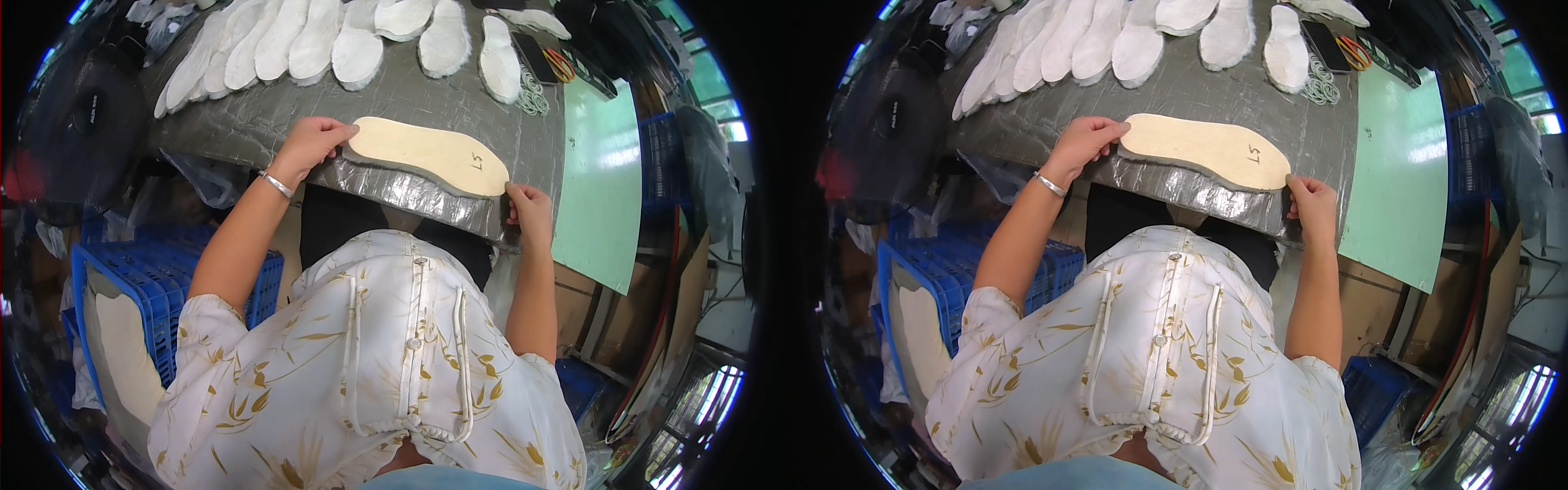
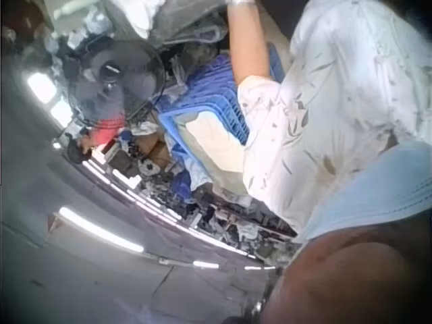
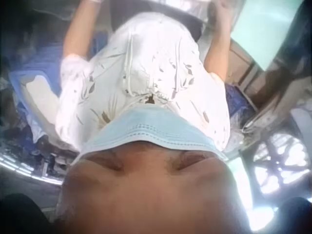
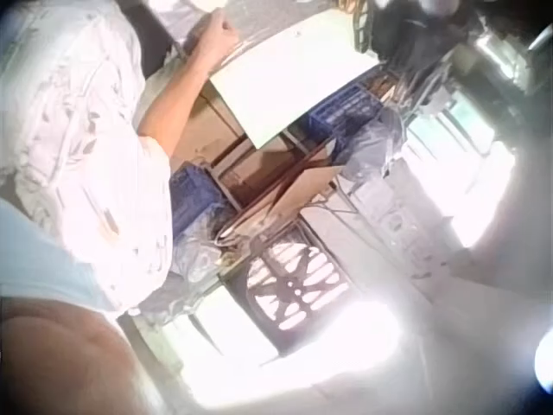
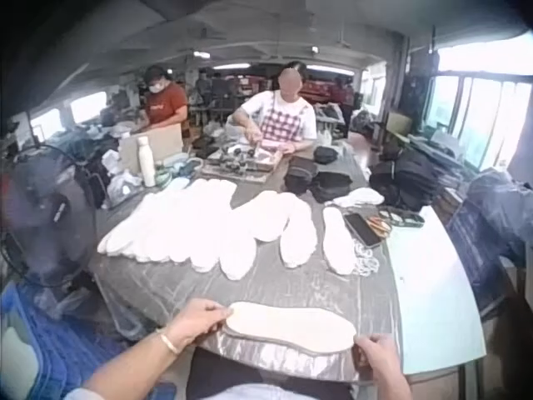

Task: Cutting, stacking, and organizing shoe insole components in a manufacturing facility.

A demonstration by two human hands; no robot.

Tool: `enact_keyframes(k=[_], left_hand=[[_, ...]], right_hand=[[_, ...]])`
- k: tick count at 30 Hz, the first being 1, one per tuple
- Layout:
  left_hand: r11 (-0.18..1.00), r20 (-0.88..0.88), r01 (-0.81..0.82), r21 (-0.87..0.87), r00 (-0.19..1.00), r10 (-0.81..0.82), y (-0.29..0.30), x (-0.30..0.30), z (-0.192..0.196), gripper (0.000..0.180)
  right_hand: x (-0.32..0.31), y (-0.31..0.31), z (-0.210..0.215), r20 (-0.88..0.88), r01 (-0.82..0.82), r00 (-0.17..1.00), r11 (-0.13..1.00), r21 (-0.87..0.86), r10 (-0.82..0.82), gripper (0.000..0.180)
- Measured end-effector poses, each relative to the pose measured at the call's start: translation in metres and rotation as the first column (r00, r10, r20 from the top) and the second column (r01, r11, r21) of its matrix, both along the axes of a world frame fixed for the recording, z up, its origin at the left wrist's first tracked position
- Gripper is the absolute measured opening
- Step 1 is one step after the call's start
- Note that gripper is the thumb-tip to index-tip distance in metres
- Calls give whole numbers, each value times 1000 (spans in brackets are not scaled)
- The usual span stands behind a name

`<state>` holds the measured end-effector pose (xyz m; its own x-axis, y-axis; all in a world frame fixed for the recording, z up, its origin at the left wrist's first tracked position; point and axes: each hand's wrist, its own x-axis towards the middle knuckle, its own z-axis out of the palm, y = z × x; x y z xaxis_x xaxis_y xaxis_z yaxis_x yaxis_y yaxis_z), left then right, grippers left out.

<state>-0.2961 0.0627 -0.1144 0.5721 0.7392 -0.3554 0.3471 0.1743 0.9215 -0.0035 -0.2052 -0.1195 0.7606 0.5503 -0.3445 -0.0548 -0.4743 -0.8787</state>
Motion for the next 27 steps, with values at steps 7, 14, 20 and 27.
enact_keyframes(k=[7,14,20,27], left_hand=[[998,-2,-9,68,1000,10,1,4,-7,33],[994,31,-15,105,999,12,2,5,-3,33],[968,39,-29,248,999,20,0,1,-10,30],[942,200,-131,309,977,70,-8,6,-21,32]], right_hand=[[2,-1,-3,-6,9,1000,1000,2,-9,23],[8,-1,-11,597,36,802,998,-54,3,40],[-83,98,44,744,-705,484,709,19,461,77],[-108,156,26,746,-806,291,573,-146,599,82]])
